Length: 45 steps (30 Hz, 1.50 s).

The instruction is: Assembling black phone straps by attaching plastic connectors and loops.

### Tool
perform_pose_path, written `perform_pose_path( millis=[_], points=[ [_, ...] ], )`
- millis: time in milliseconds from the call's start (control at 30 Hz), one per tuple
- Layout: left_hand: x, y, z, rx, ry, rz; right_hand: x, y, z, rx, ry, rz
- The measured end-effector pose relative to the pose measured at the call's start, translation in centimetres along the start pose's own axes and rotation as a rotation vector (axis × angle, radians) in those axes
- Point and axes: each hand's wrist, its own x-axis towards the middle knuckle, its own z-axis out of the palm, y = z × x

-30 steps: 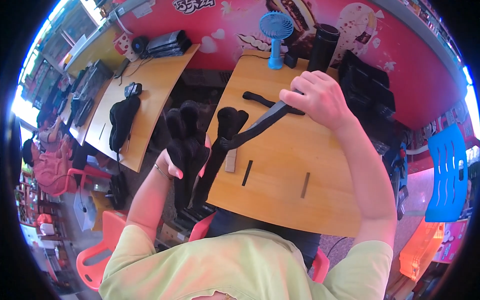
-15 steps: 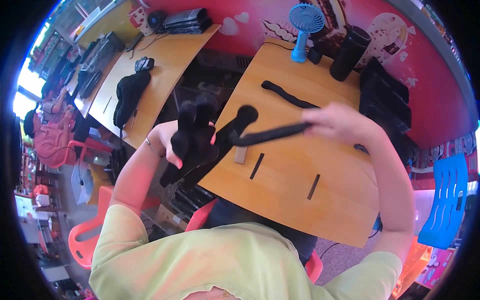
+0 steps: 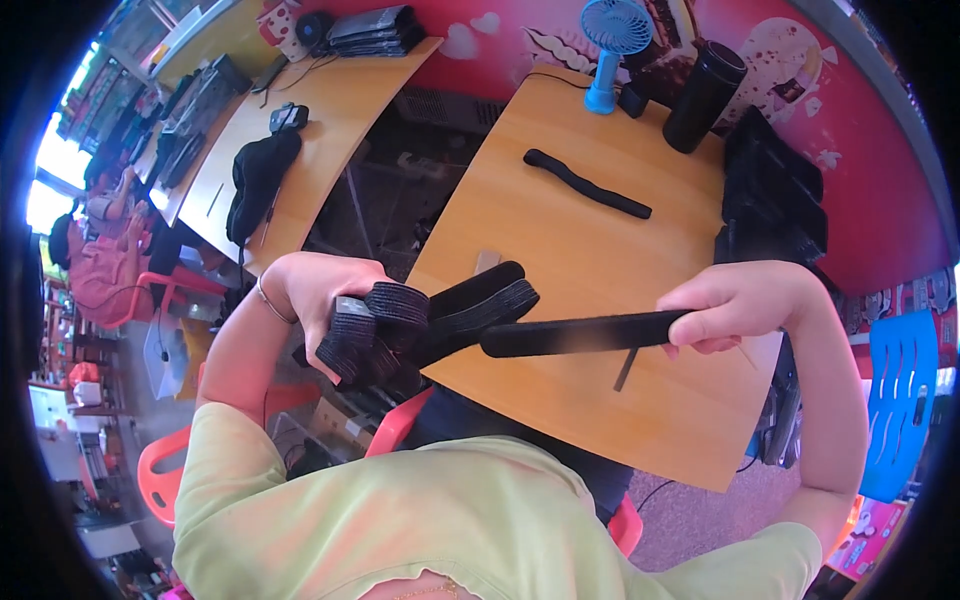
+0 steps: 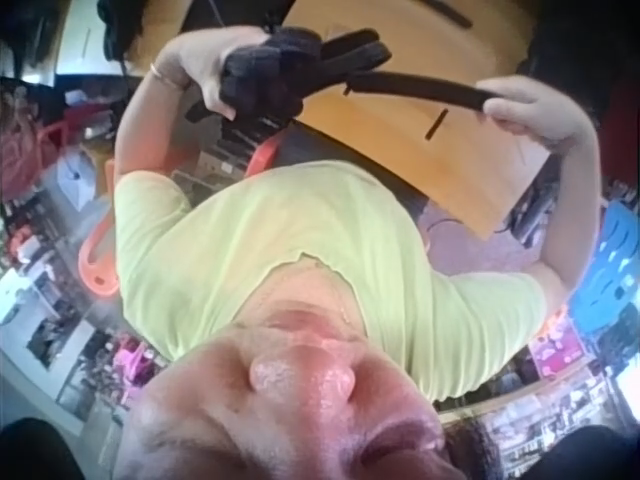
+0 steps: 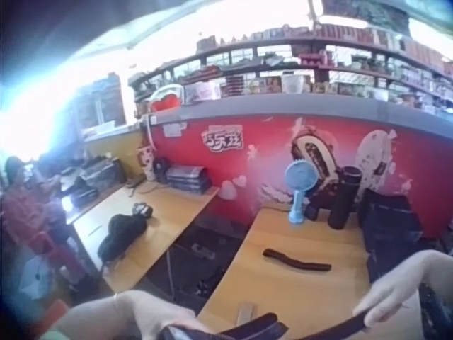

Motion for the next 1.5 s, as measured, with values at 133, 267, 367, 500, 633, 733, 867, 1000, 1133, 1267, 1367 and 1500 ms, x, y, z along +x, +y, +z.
perform_pose_path(
  millis=[133,267,367,500,633,733,867,1000,1133,1267,1367,1500],
  points=[
    [-1.3,0.5,0.0,0.042,0.025,-0.021,-0.7,-2.7,2.4,-0.71,0.419,0.006],
    [-5.0,1.1,-0.1,-0.028,-0.062,-0.4,-3.2,1.5,3.1,-1.303,1.273,0.136],
    [-10.2,-2.0,1.7,0.075,0.329,-0.251,-10.9,9.1,3.2,-0.86,1.771,0.197],
    [-7.9,-3.5,2.8,-0.354,0.779,-0.101,-3.3,6.5,5.4,-0.209,1.418,-0.536],
    [-2.8,-5.0,1.5,-0.346,0.878,0.283,7.7,0.9,7.3,0.443,1.136,-0.547],
    [3.6,-3.5,1.7,-0.438,0.846,0.454,12.7,-0.7,8.3,0.604,1.072,-0.666],
    [5.2,-5.6,1.5,-0.447,0.782,0.47,16.4,-1.4,8.1,0.691,0.835,-0.922],
    [5.4,-5.0,1.7,-0.311,0.837,0.347,17.6,-1.7,8.7,0.834,0.782,-0.993],
    [5.8,-5.5,2.1,-0.314,0.922,0.246,18.8,-1.0,8.6,0.877,0.833,-0.917],
    [4.8,-6.6,1.4,-0.305,0.907,0.443,18.4,-0.6,8.5,1.042,0.806,-0.922],
    [3.2,-7.6,0.8,-0.495,0.865,0.8,16.5,1.0,6.9,1.225,0.9,-0.92],
    [0.0,-7.4,1.8,-0.592,1.122,0.936,14.3,4.1,3.0,0.557,1.387,-0.734]
  ],
)
